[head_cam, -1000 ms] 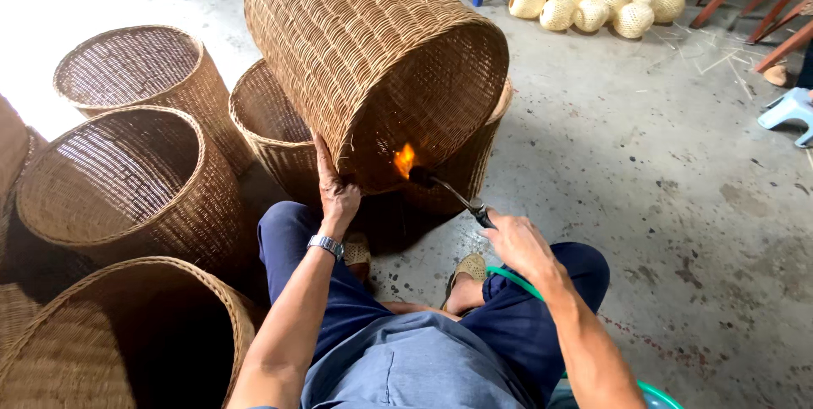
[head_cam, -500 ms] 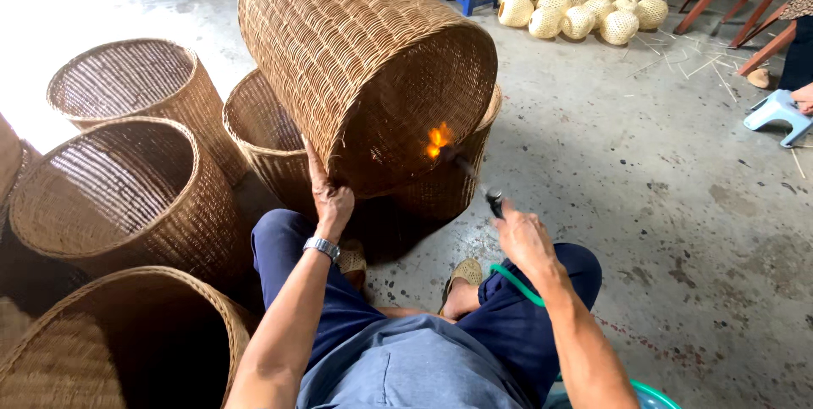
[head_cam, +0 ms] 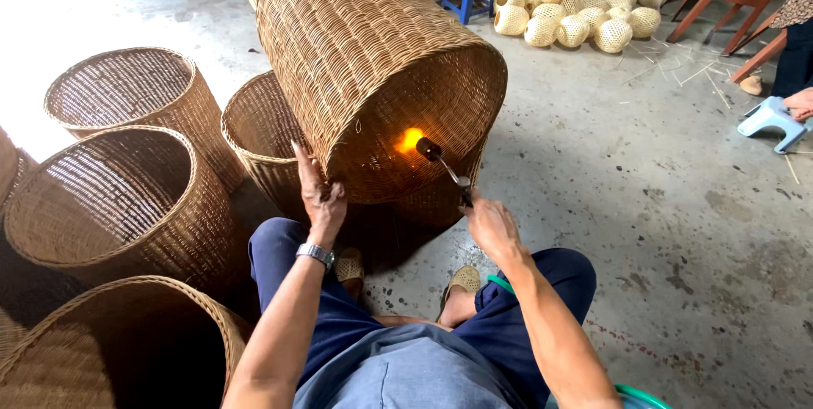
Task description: The person uses a blowtorch to singe the interior and exterior surfaces of several woven baskets, rotating each basket by hand to ensure complete coverage.
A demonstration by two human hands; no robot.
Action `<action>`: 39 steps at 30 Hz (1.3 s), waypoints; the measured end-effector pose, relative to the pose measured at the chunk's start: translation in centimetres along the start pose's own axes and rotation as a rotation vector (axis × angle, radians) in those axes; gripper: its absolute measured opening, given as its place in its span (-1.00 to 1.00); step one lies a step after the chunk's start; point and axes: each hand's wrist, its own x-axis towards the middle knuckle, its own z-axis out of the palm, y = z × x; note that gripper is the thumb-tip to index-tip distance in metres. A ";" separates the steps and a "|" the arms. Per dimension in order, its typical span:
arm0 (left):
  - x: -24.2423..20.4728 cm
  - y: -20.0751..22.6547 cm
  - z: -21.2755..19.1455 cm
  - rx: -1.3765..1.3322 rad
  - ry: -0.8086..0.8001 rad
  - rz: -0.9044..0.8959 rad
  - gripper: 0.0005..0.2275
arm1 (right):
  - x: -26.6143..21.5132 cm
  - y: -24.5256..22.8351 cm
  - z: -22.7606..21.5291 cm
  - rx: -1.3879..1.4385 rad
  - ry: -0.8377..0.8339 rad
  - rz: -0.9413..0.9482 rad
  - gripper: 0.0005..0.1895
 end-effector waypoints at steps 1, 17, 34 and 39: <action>-1.1 -2.6 0.3 -0.129 0.011 -0.079 -0.18 | 0.6 -0.1 0.2 0.000 -0.029 -0.029 -0.71; -0.7 -4.9 -2.4 -0.661 -0.065 -0.282 -0.07 | 5.0 -0.3 2.2 -0.022 0.022 -0.128 -0.72; -1.3 -4.3 -0.9 -1.210 -0.021 -0.296 -0.20 | 14.7 1.3 6.6 0.046 0.093 -0.300 -0.67; 0.5 0.7 -1.3 0.165 -0.045 -0.357 -0.25 | 19.2 1.3 9.7 0.052 0.021 -0.246 -0.75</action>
